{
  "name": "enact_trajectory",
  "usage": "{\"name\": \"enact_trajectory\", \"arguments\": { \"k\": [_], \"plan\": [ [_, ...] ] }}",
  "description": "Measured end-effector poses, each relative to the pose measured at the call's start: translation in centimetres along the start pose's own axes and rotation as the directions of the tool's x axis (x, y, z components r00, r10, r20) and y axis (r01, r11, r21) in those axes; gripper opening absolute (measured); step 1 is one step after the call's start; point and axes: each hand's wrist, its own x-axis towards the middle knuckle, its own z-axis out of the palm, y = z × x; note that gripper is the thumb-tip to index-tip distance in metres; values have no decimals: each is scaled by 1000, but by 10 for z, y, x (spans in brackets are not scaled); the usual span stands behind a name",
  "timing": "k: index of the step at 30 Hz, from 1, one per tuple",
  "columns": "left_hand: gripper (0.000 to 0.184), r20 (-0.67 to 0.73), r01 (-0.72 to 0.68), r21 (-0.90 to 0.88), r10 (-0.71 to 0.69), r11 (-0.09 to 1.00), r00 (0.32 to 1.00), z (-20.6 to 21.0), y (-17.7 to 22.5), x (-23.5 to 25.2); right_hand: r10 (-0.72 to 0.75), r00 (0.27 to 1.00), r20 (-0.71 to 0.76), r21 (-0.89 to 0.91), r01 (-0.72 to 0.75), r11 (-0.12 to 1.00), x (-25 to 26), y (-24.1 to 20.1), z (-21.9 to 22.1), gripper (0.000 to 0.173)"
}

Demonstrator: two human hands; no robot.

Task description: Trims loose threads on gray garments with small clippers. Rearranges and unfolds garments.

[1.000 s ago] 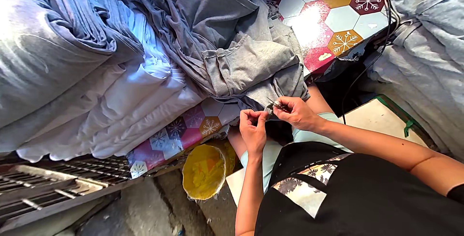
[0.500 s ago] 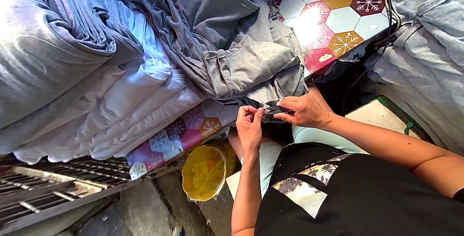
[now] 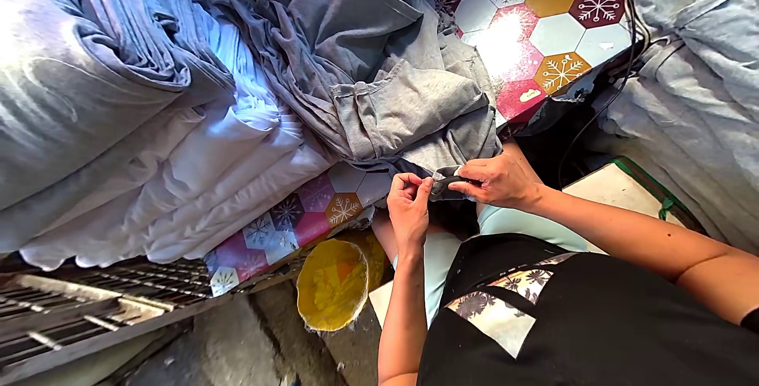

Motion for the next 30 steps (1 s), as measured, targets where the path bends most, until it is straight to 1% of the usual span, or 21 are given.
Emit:
{"name": "enact_trajectory", "arguments": {
  "k": [2, 4, 6, 7, 8, 9, 10, 11, 13, 15, 16, 17, 18, 19, 20, 21, 22, 23, 25, 27, 30],
  "plan": [
    [16, 22, 7, -45, -6, 999, 1000, -3, 0, 0, 78, 997, -12, 63, -77, 995, 4, 2, -4, 35],
    [23, 100, -16, -61, 22, 998, 995, -8, -2, 0, 170, 984, 54, 117, -175, 978, 8, 14, -3, 44],
    [32, 150, -151, 80, 137, 985, 979, -8, -8, -3, 232, 953, 194, 50, -246, 968, 11, 25, 0, 48],
    [28, 143, -277, 242, 248, 930, 958, -8, -14, -5, 253, 940, 228, 17, -264, 964, 10, 28, 3, 38],
    [21, 122, -395, 427, 381, 814, 917, -7, -21, -5, 248, 947, 203, -26, -248, 968, 9, 29, 4, 28],
    [15, 95, -460, 587, 509, 666, 856, -9, -27, -5, 214, 969, 122, -71, -206, 976, 7, 29, 5, 22],
    [13, 74, -471, 692, 595, 547, 800, -14, -33, -4, 169, 986, 7, -125, -167, 978, 4, 28, 4, 19],
    [11, 45, -456, 748, 648, 482, 760, -20, -38, -3, 141, 986, -86, -179, -155, 972, 2, 26, -1, 16],
    [14, -53, -378, 798, 680, 469, 731, -30, -50, -1, 134, 975, -176, -236, -174, 956, -9, 25, -9, 16],
    [19, -155, -279, 792, 622, 542, 768, -31, -66, -3, 181, 977, -115, -247, -205, 947, -30, 28, -8, 22],
    [16, -209, -209, 757, 533, 619, 820, -27, -71, -5, 243, 970, -32, -238, -243, 940, -43, 29, -6, 23],
    [10, -263, -113, 681, 386, 724, 884, -23, -74, -9, 323, 944, 66, -221, -301, 927, -55, 30, -4, 22],
    [6, -294, 9, 541, 179, 841, 939, -18, -74, -12, 404, 899, 166, -198, -371, 907, -64, 30, -5, 20],
    [15, -285, 127, 333, -28, 934, 958, -14, -72, -13, 469, 848, 245, -156, -443, 883, -69, 30, -6, 19],
    [23, -242, 227, 69, -204, 971, 948, -11, -70, -15, 511, 809, 290, -79, -512, 856, -71, 27, -8, 26],
    [28, -188, 294, -182, -327, 938, 926, -11, -69, -17, 529, 796, 293, 10, -556, 831, -72, 22, -9, 32],
    [32, -145, 323, -365, -397, 873, 906, -11, -69, -18, 533, 806, 258, 100, -570, 815, -71, 16, -8, 32],
    [34, -131, 326, -481, -434, 814, 891, -11, -68, -20, 530, 823, 207, 180, -564, 806, -67, 8, -6, 29],
    [37, -133, 311, -574, -461, 757, 877, -12, -64, -22, 510, 848, 141, 297, -528, 795, -55, -5, 1, 21],
    [38, -151, 319, -552, -468, 771, 871, -12, -62, -22, 470, 867, 164, 368, -496, 786, -40, -14, 14, 18],
    [24, -195, 316, -492, -457, 811, 868, -9, -61, -24, 430, 856, 287, 402, -515, 757, -18, -26, 36, 24]
  ]
}}
